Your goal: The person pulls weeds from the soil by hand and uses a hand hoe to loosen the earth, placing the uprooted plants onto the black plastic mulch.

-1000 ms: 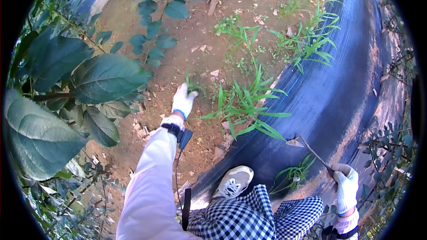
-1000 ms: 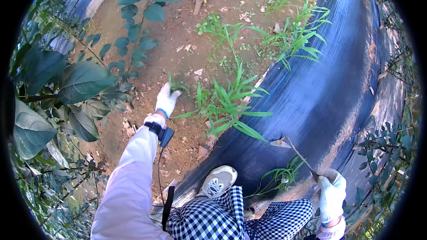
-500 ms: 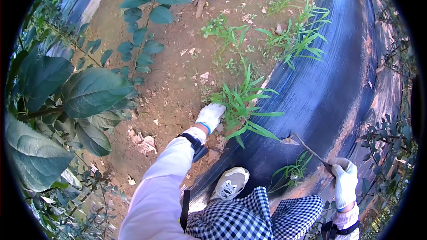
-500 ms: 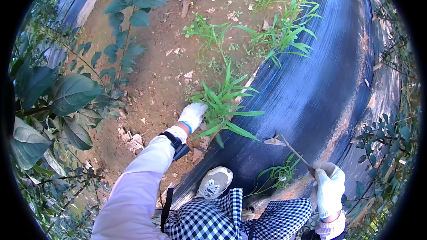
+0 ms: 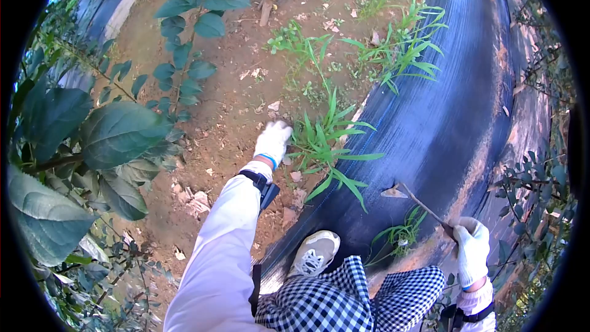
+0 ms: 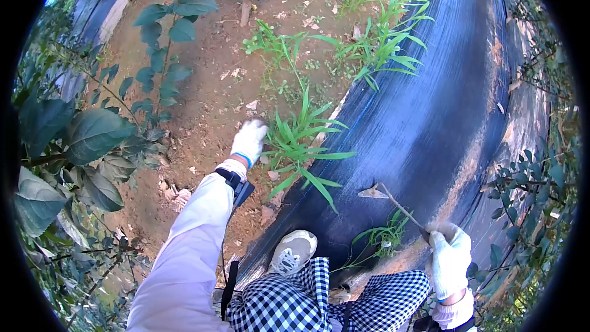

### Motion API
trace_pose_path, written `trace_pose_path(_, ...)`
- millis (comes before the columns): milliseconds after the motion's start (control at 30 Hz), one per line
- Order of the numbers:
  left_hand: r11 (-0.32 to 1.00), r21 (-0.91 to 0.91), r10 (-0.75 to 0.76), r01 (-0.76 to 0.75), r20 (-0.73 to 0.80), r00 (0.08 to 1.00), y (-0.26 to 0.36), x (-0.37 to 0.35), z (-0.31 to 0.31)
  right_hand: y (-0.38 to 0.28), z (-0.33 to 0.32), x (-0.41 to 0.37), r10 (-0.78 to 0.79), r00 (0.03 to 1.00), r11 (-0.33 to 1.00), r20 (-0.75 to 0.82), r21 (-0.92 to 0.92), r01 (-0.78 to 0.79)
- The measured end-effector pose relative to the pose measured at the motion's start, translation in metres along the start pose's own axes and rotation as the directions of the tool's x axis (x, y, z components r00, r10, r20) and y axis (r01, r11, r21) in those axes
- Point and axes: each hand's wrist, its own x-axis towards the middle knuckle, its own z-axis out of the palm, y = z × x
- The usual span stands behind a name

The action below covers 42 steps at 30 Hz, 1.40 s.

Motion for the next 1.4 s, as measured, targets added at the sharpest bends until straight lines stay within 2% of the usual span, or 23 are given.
trace_pose_path(33, 0.997, -0.009, 0.081, -0.081, -0.020, 0.997, -0.001, -0.004, 0.000, 0.000, 0.000, -0.002, 0.006, 1.000, 1.000, 0.012, -0.005, -0.006)
trace_pose_path(67, 0.958, -0.287, -0.012, -0.012, -0.080, 0.997, -0.004, -0.006, -0.002, 0.000, 0.000, -0.002, 0.010, 1.000, 1.000, 0.023, -0.007, -0.010)
trace_pose_path(100, 0.777, -0.624, -0.233, 0.085, -0.158, 0.960, -0.006, -0.013, -0.001, 0.000, 0.000, -0.003, 0.021, 0.999, 1.000, 0.033, -0.013, -0.020)
trace_pose_path(167, 0.230, -0.923, -0.558, 0.308, 0.134, 0.819, -0.022, -0.021, -0.027, 0.003, 0.000, -0.004, 0.023, 1.000, 1.000, 0.021, 0.003, -0.023)
trace_pose_path(233, 0.212, -0.965, -0.562, 0.154, 0.009, 0.827, -0.049, -0.033, -0.034, 0.006, -0.001, -0.005, 0.021, 1.000, 1.000, 0.023, 0.022, -0.022)
trace_pose_path(267, 0.421, -0.827, -0.544, 0.372, 0.097, 0.834, -0.062, -0.036, -0.038, 0.005, 0.000, -0.005, 0.022, 1.000, 1.000, 0.019, 0.019, -0.022)
trace_pose_path(333, 0.847, -0.494, -0.278, 0.195, -0.101, 0.955, -0.054, -0.042, -0.028, 0.003, 0.001, -0.005, 0.021, 1.000, 1.000, 0.015, 0.015, -0.021)
trace_pose_path(367, 0.962, -0.264, -0.108, 0.067, -0.142, 0.984, -0.046, -0.042, -0.025, 0.001, 0.001, -0.005, 0.018, 1.000, 1.000, 0.023, 0.006, -0.018)
trace_pose_path(500, 0.983, -0.006, -0.181, 0.184, 0.145, 0.973, -0.023, -0.016, -0.010, 0.001, 0.001, -0.006, 0.026, 0.999, 1.000, 0.019, -0.017, -0.026)
trace_pose_path(600, 0.829, -0.500, -0.298, 0.252, -0.013, 0.955, -0.026, -0.004, -0.017, 0.006, 0.000, -0.005, 0.016, 1.000, 1.000, 0.018, 0.008, -0.016)
trace_pose_path(700, 0.599, -0.797, -0.278, 0.083, -0.109, 0.954, -0.016, 0.003, -0.014, 0.008, 0.001, -0.006, 0.011, 1.000, 1.000, 0.013, -0.001, -0.011)
trace_pose_path(733, 0.859, -0.478, -0.212, 0.182, -0.008, 0.977, -0.010, 0.005, -0.016, 0.006, 0.001, -0.007, 0.014, 1.000, 1.000, 0.011, -0.007, -0.014)
trace_pose_path(767, 0.969, -0.192, -0.150, 0.155, 0.037, 0.988, 0.014, 0.002, -0.032, 0.005, 0.001, -0.007, 0.017, 1.000, 1.000, 0.008, -0.012, -0.017)
trace_pose_path(833, 1.000, 0.027, 0.000, 0.000, 0.021, 1.000, 0.036, 0.007, -0.035, 0.004, 0.002, -0.006, 0.004, 1.000, 1.000, 0.010, -0.027, -0.004)
trace_pose_path(967, 0.994, -0.072, -0.075, 0.082, 0.089, 0.993, 0.033, 0.024, -0.001, 0.007, 0.000, -0.007, 0.013, 1.000, 0.999, 0.021, -0.032, -0.012)
trace_pose_path(1000, 0.950, -0.274, -0.160, 0.150, -0.013, 0.987, 0.028, 0.029, 0.002, 0.008, 0.000, -0.007, 0.011, 1.000, 0.998, 0.014, -0.059, -0.011)
trace_pose_path(1033, 0.728, -0.653, -0.379, 0.209, -0.129, 0.916, 0.031, 0.025, -0.007, 0.007, 0.000, -0.006, 0.016, 1.000, 0.999, 0.008, -0.050, -0.015)
trace_pose_path(1100, 0.640, -0.761, -0.390, 0.107, -0.202, 0.898, 0.007, 0.034, -0.010, 0.006, 0.001, -0.008, 0.034, 0.999, 0.999, -0.001, -0.026, -0.034)
trace_pose_path(1133, 0.614, -0.789, -0.286, 0.027, -0.190, 0.939, 0.011, 0.033, -0.022, 0.005, 0.001, -0.009, 0.040, 0.999, 0.999, 0.000, -0.008, -0.040)
trace_pose_path(1200, 0.951, -0.308, -0.060, 0.014, -0.139, 0.989, 0.022, 0.034, -0.023, 0.002, 0.001, -0.007, 0.031, 1.000, 0.999, 0.002, -0.022, -0.031)
trace_pose_path(1233, 0.999, -0.019, 0.036, -0.038, -0.064, 0.997, 0.028, 0.034, -0.020, 0.001, 0.001, -0.006, 0.027, 1.000, 0.999, 0.001, -0.027, -0.027)
trace_pose_path(1367, 0.992, -0.060, 0.109, -0.108, 0.018, 0.994, 0.031, 0.046, -0.005, -0.002, 0.001, -0.006, 0.030, 0.999, 0.999, -0.017, -0.025, -0.030)
trace_pose_path(1400, 0.974, -0.217, 0.088, -0.067, 0.088, 0.992, 0.028, 0.047, -0.008, 0.003, 0.000, -0.005, 0.025, 0.999, 0.999, -0.020, -0.034, -0.026)
